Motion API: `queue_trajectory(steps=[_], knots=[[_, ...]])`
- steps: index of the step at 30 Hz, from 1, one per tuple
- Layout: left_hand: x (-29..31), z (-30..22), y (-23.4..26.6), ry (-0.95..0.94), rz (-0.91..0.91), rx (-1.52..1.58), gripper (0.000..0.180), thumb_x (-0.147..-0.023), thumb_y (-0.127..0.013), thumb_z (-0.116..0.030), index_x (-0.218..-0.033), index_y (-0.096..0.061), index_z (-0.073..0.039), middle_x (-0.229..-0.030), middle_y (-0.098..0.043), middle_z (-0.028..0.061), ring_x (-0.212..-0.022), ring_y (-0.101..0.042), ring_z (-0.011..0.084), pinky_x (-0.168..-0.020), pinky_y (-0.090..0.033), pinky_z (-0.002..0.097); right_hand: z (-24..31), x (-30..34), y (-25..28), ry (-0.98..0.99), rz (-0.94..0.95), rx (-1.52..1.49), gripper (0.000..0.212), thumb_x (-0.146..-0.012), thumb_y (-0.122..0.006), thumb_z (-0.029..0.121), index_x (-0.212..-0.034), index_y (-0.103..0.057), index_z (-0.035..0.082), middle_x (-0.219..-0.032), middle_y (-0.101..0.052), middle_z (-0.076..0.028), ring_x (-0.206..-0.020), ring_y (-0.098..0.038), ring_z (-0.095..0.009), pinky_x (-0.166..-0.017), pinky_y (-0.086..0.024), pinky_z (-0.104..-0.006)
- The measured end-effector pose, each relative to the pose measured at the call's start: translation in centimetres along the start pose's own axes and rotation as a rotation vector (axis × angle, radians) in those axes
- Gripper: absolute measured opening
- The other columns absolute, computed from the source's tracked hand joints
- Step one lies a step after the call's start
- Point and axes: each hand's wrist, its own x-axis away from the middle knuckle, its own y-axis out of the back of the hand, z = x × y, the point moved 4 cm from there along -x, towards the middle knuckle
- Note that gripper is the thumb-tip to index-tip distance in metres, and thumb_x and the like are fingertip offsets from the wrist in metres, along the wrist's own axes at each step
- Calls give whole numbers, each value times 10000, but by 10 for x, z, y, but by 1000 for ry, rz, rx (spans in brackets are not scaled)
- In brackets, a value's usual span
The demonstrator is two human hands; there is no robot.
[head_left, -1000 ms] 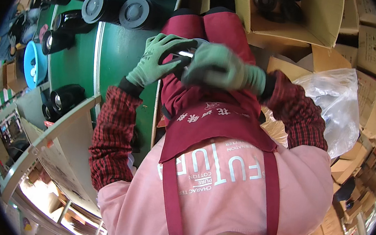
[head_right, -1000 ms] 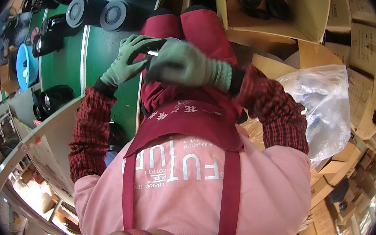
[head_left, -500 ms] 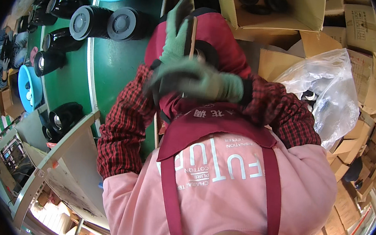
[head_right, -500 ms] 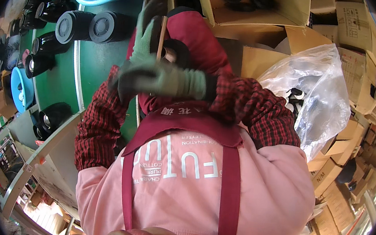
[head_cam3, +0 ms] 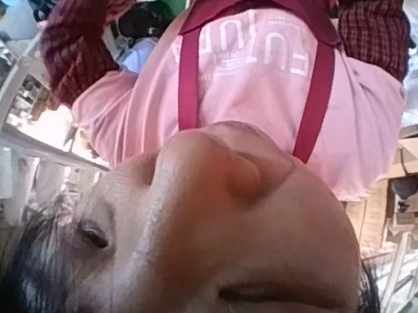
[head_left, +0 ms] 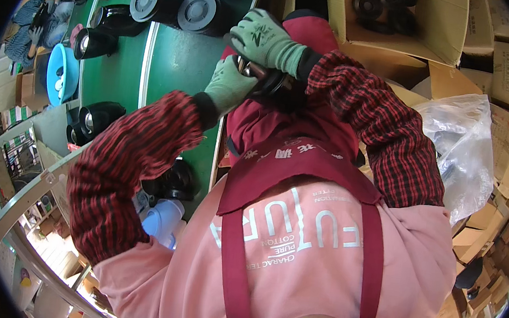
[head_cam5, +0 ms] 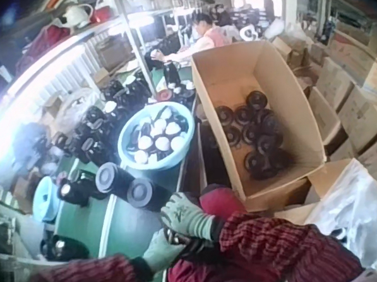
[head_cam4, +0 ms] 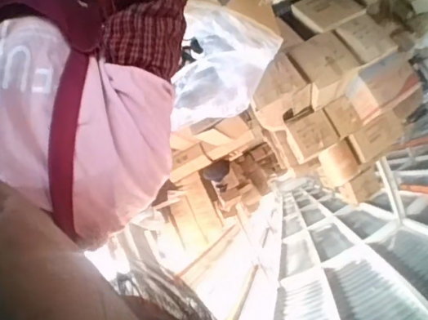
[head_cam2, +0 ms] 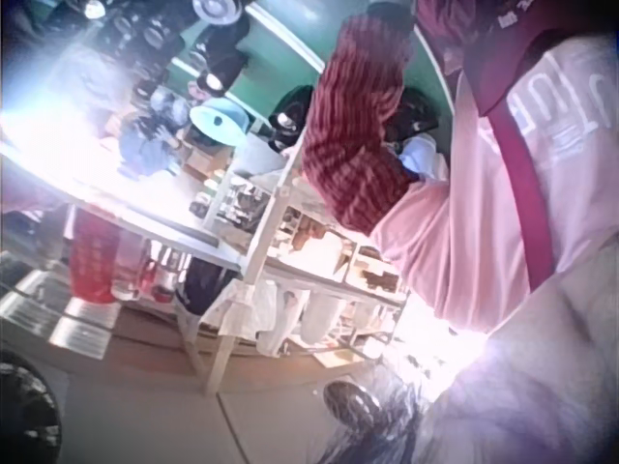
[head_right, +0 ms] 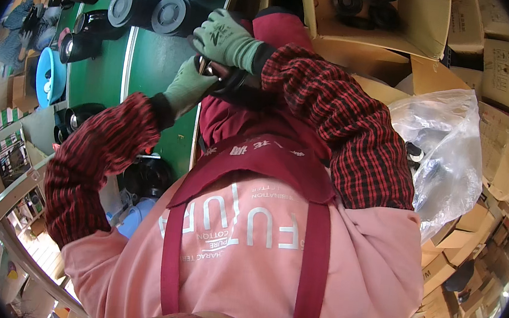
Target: The person assembles black electric kettles at a workstation. They pick up kettle bodies, attach lids, and place the assembled units on a green table. The person also handles white kettle lids from a blue basin and places them into a cardboard box.
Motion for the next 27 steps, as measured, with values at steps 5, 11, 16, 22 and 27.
queue_trajectory(steps=[5, 11, 16, 22, 27], knots=[[20, -59, -10, -359, -256, -477, 427, -787, -698, -137, -1190, -593, -41, -1159, -621, 184, -1078, -620, 366, -920, -524, 427, -15, 39, 26, -3, 44, 180, 406, -932, -572, 544, -895, -724, 169, -896, -716, -33, -971, -638, -239, -862, -447, -460], [2, -96, -12, -632, -49, -738, 470, -805, -652, -80, -1268, -573, -82, -1174, -599, 152, -1112, -604, 366, -939, -515, 446, -46, 83, 89, -273, 556, -122, 492, -865, -644, 583, -1061, -672, 132, -962, -711, -118, -888, -680, -314, -816, -521, -435], [13, -93, -17, -753, -210, -767, 397, -851, -613, -95, -1245, -571, -79, -1163, -600, 158, -1073, -605, 398, -897, -514, 481, -66, 45, 88, -384, 1436, -405, 469, -785, -798, 461, -1025, -698, 71, -742, -670, -27, -660, -666, -175, -597, -559, -297], [14, -70, -14, -636, -50, -590, 515, -823, -599, -27, -1331, -556, -104, -1278, -604, 139, -1113, -627, 350, -926, -533, 429, -38, 42, 46, -425, 1741, -639, 170, -859, -694, 288, -943, -657, 144, -700, -584, 17, -569, -566, -136, -489, -457, -281], [-3, -64, -7, -801, 89, -740, 594, -786, -656, -60, -1369, -560, -111, -1368, -589, 116, -1153, -626, 322, -924, -549, 406, -20, 59, 65, -785, 1554, -998, 79, -863, -659, 229, -886, -594, 191, -621, -499, 55, -485, -474, -111, -432, -365, -258]])
